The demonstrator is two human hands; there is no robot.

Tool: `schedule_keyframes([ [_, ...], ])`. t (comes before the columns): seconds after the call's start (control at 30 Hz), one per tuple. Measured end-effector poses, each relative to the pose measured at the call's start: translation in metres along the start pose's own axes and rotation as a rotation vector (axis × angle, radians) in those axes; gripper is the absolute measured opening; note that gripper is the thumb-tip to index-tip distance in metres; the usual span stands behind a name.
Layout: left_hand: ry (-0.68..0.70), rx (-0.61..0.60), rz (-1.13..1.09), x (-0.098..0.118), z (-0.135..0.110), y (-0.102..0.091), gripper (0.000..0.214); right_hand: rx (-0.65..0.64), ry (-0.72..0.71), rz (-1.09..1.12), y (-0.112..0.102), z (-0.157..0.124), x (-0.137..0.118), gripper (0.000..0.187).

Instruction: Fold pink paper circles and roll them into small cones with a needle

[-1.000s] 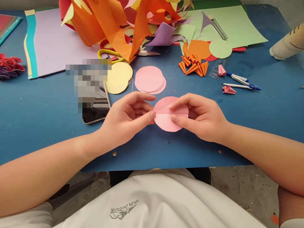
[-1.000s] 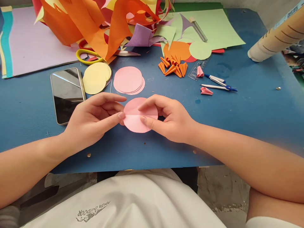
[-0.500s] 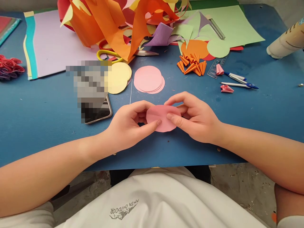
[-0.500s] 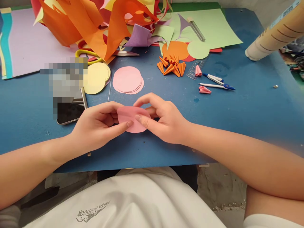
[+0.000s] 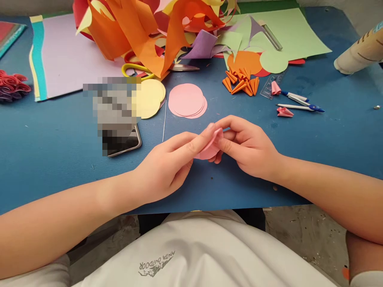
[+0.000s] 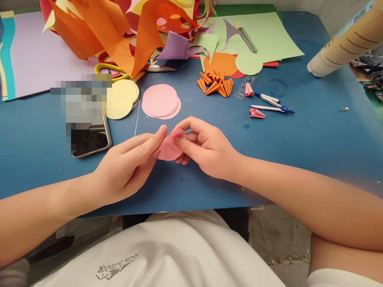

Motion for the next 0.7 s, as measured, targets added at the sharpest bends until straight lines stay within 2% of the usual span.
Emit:
schedule_keyframes([
  [0.13,0.009,-0.046,-0.077,0.002,0.001,-0.002,0.07,0.004,-0.007,0.01,-0.002,0.001,-0.002,0.026],
  [0.27,-0.01,-0.09,-0.208,0.001,0.004,-0.002,0.065,0.041,-0.063,-0.048,-0.005,0.0,-0.006,0.014],
  [0.37,-0.047,-0.019,-0.259,-0.003,0.006,-0.003,0.053,0.041,-0.056,-0.057,-0.006,-0.001,-0.006,0.005],
  [0.47,-0.093,0.078,-0.245,-0.007,0.006,-0.005,0.051,-0.016,-0.028,-0.006,-0.005,-0.002,-0.004,0.012],
  [0.63,-0.129,0.074,-0.22,-0.008,0.004,-0.003,0.036,-0.054,-0.077,-0.012,-0.003,-0.004,-0.005,0.004],
  [0.7,-0.184,0.081,-0.26,-0.01,0.002,-0.002,0.026,-0.044,-0.1,-0.043,-0.002,-0.004,-0.005,0.005],
])
Point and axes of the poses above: each hand's wrist, its own z-axis towards the middle knuckle, its own y-axis out of the palm, x = y × z, the point moved 5 cm from there along z, towards the middle knuckle, and after that the axes turned 10 degrees about y, right-handed, at the moved point
